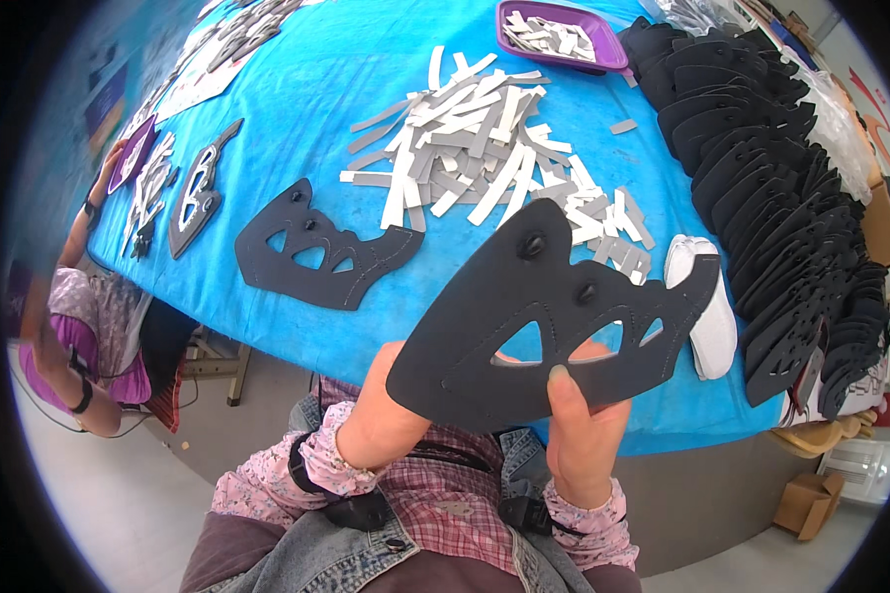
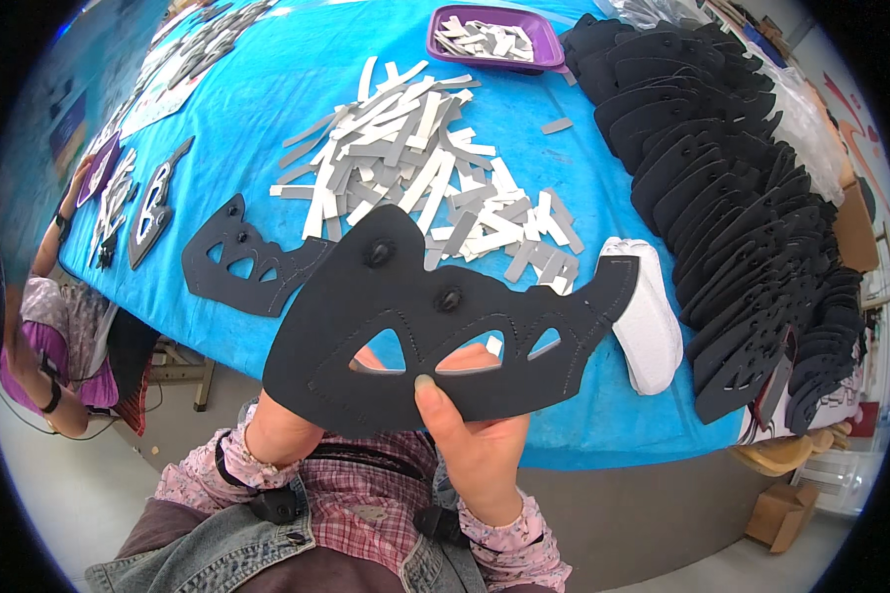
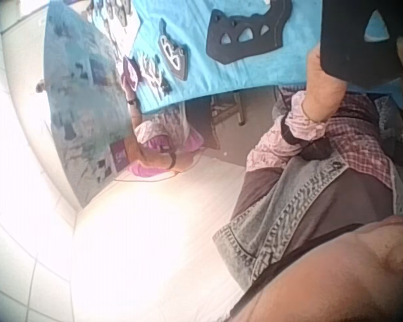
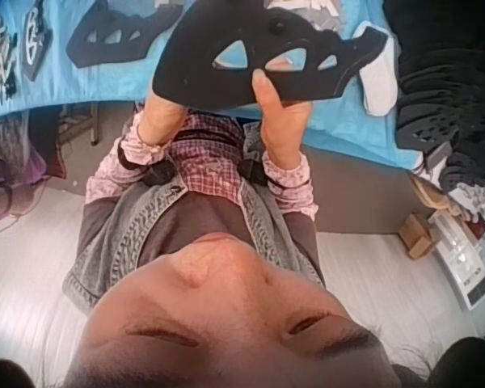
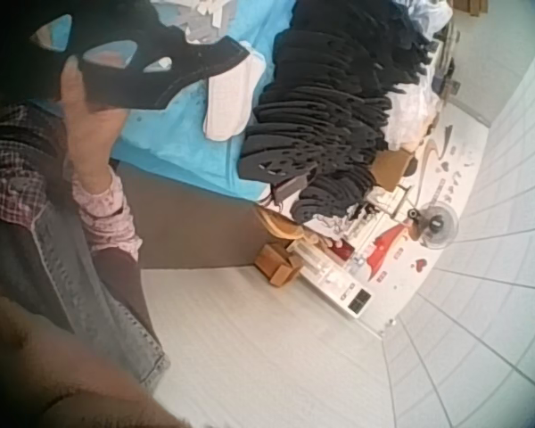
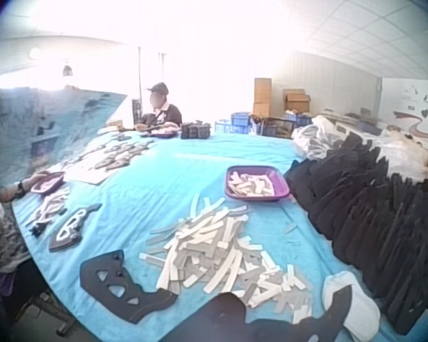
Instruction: The person is sorting and organizing laser-cut black shoe upper components and white foam inserts at a factory workstation.
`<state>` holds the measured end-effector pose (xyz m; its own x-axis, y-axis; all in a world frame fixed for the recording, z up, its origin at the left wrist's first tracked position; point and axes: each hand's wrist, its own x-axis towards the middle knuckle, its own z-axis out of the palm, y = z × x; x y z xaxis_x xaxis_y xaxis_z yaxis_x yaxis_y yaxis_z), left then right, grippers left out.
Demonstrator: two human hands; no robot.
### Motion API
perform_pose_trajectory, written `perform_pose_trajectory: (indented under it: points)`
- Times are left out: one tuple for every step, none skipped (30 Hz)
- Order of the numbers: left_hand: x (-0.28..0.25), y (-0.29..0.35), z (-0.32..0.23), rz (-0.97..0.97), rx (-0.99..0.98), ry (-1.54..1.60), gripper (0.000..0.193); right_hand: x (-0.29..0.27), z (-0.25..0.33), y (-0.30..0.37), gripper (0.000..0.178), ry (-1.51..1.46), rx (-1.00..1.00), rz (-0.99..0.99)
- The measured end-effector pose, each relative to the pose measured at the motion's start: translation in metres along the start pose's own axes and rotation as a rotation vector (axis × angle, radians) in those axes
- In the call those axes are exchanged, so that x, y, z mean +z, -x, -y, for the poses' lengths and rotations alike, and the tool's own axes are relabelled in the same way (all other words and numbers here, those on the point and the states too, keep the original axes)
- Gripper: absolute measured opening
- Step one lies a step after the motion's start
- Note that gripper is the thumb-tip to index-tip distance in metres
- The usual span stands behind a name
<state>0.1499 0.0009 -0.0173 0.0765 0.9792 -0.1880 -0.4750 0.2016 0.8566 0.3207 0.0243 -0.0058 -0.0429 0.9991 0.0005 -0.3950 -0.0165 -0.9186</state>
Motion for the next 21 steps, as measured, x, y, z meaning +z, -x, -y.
perform_pose_trajectory:
  points:
    - [-0.0007, -0.0002, -0.0023, 0.027, 0.065, -0.170, 0.020, 0.0003, 0.0001, 0.0010, 0.013, -0.024, -0.002, 0.007]
    - [-0.0006, -0.0004, -0.0046, 0.053, 0.128, -0.339, 0.020, 0.0007, 0.0005, 0.0019, 0.015, -0.047, -0.003, 0.014]
    - [0.0009, 0.0008, -0.0062, 0.052, 0.128, -0.339, 0.020, 0.0009, 0.0010, 0.0025, 0.015, -0.048, -0.002, 0.015]
    - [0.0037, 0.0036, -0.0075, 0.009, 0.068, -0.173, 0.021, 0.0011, 0.0017, 0.0028, 0.014, -0.032, -0.017, 0.031]
    - [0.0056, 0.0047, -0.0087, 0.011, 0.041, -0.002, 0.021, 0.0012, 0.0026, 0.0030, 0.014, -0.017, -0.032, 0.046]
    - [0.0067, 0.0040, -0.0097, -0.034, 0.010, -0.008, 0.021, 0.0010, 0.0040, 0.0034, 0.014, -0.018, -0.033, 0.047]
    - [0.0079, 0.0041, -0.0104, -0.028, 0.003, -0.011, 0.021, 0.0008, 0.0055, 0.0038, 0.013, 0.014, 0.002, 0.026]
    - [0.0084, 0.0038, -0.0112, -0.031, -0.006, -0.016, 0.022, 0.0009, 0.0066, 0.0040, 0.012, 0.035, 0.020, 0.013]
    - [0.0089, 0.0037, -0.0116, -0.023, -0.004, -0.013, 0.022, 0.0011, 0.0071, 0.0038, 0.012, 0.045, 0.038, 0.005]
    - [0.0091, 0.0035, -0.0119, -0.007, 0.008, -0.036, 0.023, 0.0016, 0.0073, 0.0034, 0.012, 0.032, 0.038, -0.008]
    - [0.0090, 0.0031, -0.0121, 0.010, 0.019, -0.059, 0.023, 0.0021, 0.0073, 0.0032, 0.012, 0.019, 0.039, -0.023]
    - [0.0089, 0.0029, -0.0120, 0.011, 0.019, -0.059, 0.023, 0.0029, 0.0070, 0.0030, 0.012, 0.019, 0.038, -0.024]
    - [0.0087, 0.0026, -0.0120, 0.016, 0.020, -0.058, 0.024, 0.0036, 0.0066, 0.0029, 0.011, 0.013, 0.026, -0.035]
    - [0.0084, 0.0024, -0.0119, 0.021, 0.021, -0.056, 0.025, 0.0043, 0.0062, 0.0028, 0.011, 0.007, 0.014, -0.045]
    - [0.0082, 0.0023, -0.0118, 0.021, 0.021, -0.056, 0.025, 0.0047, 0.0060, 0.0028, 0.011, 0.007, 0.014, -0.045]
    - [0.0078, 0.0022, -0.0118, 0.034, 0.024, -0.057, 0.026, 0.0048, 0.0061, 0.0029, 0.011, -0.009, 0.018, -0.046]
    - [0.0074, 0.0025, -0.0117, 0.047, 0.027, -0.058, 0.026, 0.0049, 0.0060, 0.0029, 0.011, -0.025, 0.022, -0.047]
    - [0.0070, 0.0028, -0.0113, 0.047, 0.026, -0.058, 0.026, 0.0051, 0.0055, 0.0026, 0.011, -0.025, 0.023, -0.048]
    - [0.0064, 0.0033, -0.0108, 0.052, 0.033, -0.065, 0.027, 0.0051, 0.0050, 0.0023, 0.011, -0.011, 0.002, -0.052]
    - [0.0057, 0.0039, -0.0101, 0.057, 0.040, -0.071, 0.027, 0.0050, 0.0044, 0.0020, 0.011, 0.003, -0.019, -0.057]
    - [0.0049, 0.0046, -0.0091, 0.057, 0.040, -0.071, 0.027, 0.0049, 0.0039, 0.0019, 0.011, 0.003, -0.019, -0.057]
